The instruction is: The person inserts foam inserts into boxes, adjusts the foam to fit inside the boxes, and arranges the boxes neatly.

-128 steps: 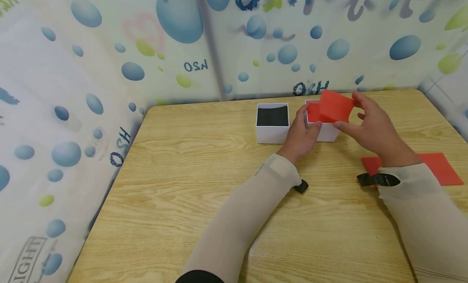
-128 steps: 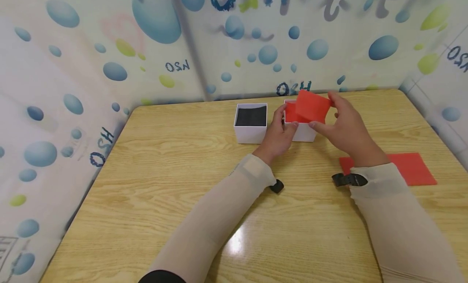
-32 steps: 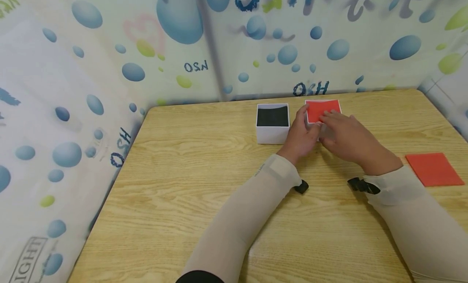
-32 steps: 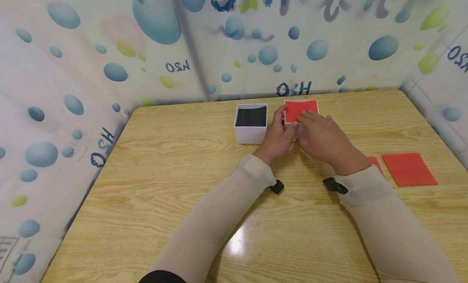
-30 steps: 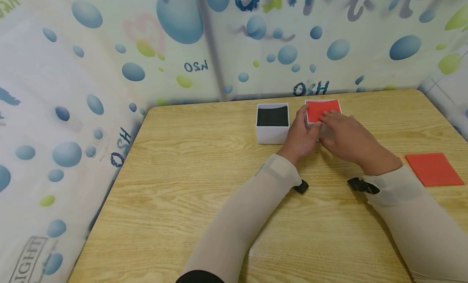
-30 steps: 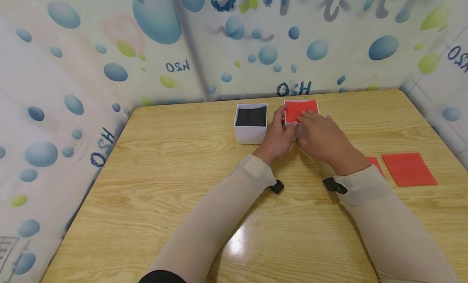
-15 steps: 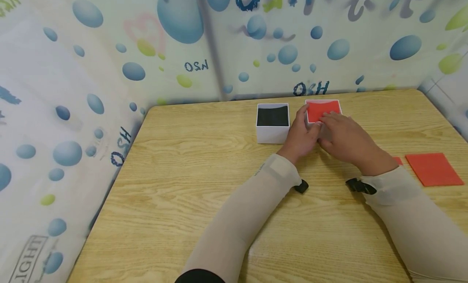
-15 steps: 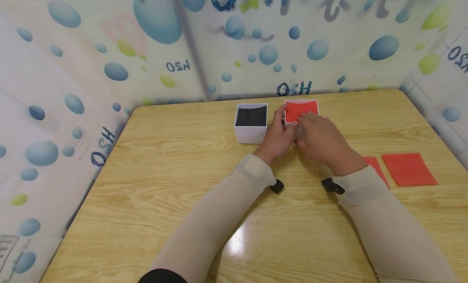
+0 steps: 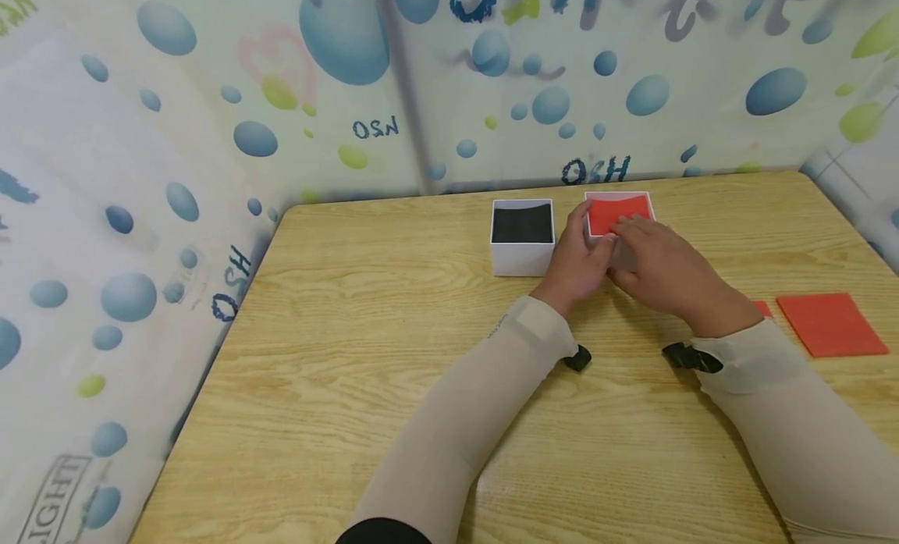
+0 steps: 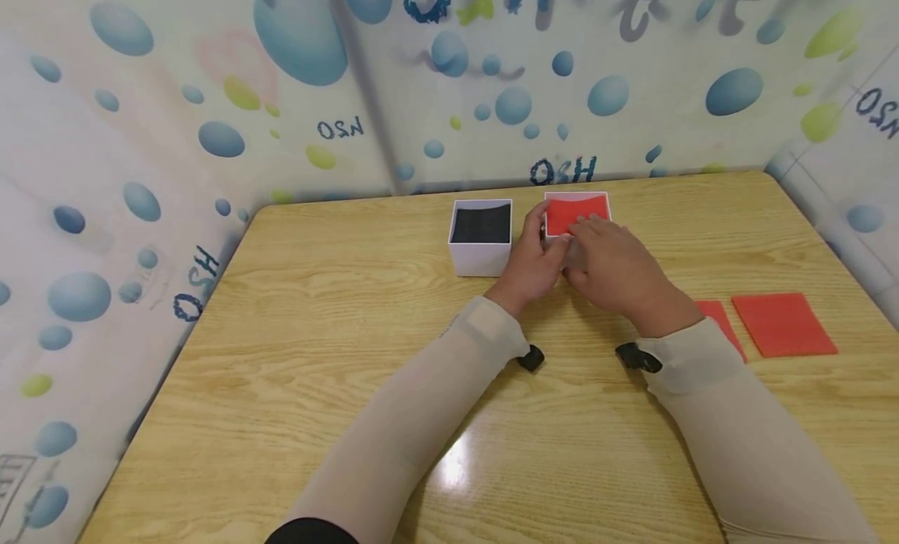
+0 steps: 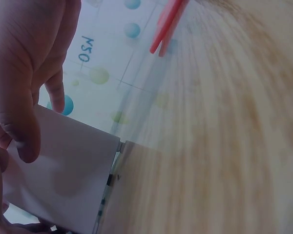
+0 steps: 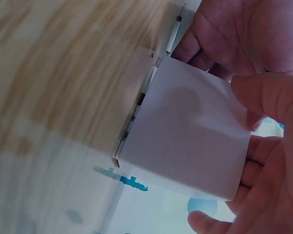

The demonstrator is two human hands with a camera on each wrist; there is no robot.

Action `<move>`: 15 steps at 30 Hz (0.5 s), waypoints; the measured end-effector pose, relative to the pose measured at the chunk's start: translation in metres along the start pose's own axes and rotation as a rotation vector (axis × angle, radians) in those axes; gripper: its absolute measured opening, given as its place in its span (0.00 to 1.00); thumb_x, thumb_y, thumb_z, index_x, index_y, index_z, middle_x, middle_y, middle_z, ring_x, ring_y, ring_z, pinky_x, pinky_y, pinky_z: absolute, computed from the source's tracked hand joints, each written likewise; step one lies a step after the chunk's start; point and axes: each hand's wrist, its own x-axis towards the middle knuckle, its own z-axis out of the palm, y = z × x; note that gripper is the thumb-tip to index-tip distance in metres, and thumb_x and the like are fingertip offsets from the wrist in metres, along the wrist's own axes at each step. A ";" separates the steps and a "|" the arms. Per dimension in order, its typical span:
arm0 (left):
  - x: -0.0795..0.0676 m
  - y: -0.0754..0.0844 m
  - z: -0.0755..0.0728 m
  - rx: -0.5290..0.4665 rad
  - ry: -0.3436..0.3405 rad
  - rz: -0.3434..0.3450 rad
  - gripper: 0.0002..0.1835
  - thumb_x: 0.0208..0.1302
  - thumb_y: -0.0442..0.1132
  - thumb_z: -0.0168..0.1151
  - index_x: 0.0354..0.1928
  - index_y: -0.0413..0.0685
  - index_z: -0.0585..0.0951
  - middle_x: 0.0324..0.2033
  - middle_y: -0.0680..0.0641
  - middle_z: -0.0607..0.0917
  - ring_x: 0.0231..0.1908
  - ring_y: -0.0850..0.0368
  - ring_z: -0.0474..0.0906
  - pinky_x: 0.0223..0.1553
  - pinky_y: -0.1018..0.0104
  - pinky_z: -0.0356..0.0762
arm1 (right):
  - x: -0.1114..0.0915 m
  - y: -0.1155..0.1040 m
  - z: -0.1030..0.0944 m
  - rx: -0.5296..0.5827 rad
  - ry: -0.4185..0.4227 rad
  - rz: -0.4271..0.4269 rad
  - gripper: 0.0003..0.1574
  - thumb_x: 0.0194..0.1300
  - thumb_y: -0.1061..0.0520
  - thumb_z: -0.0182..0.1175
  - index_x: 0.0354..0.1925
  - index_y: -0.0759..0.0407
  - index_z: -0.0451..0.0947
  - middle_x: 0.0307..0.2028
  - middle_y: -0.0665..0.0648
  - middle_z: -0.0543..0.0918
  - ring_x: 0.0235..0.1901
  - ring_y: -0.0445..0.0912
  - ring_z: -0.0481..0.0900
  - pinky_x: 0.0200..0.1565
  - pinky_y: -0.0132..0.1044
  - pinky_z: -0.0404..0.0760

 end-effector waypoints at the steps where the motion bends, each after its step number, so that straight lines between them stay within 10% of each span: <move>1: 0.000 0.000 0.000 0.000 0.000 0.000 0.37 0.80 0.52 0.57 0.83 0.71 0.53 0.79 0.61 0.64 0.78 0.59 0.63 0.77 0.52 0.63 | 0.000 0.000 0.000 0.005 -0.003 0.000 0.45 0.70 0.53 0.68 0.74 0.74 0.63 0.74 0.78 0.64 0.77 0.72 0.58 0.75 0.68 0.56; 15: -0.002 0.000 0.000 0.011 -0.006 0.016 0.36 0.81 0.52 0.56 0.82 0.70 0.52 0.79 0.61 0.65 0.77 0.61 0.63 0.78 0.51 0.61 | -0.011 0.008 -0.033 0.123 0.005 0.085 0.51 0.73 0.53 0.65 0.80 0.72 0.52 0.78 0.77 0.57 0.78 0.73 0.52 0.73 0.72 0.57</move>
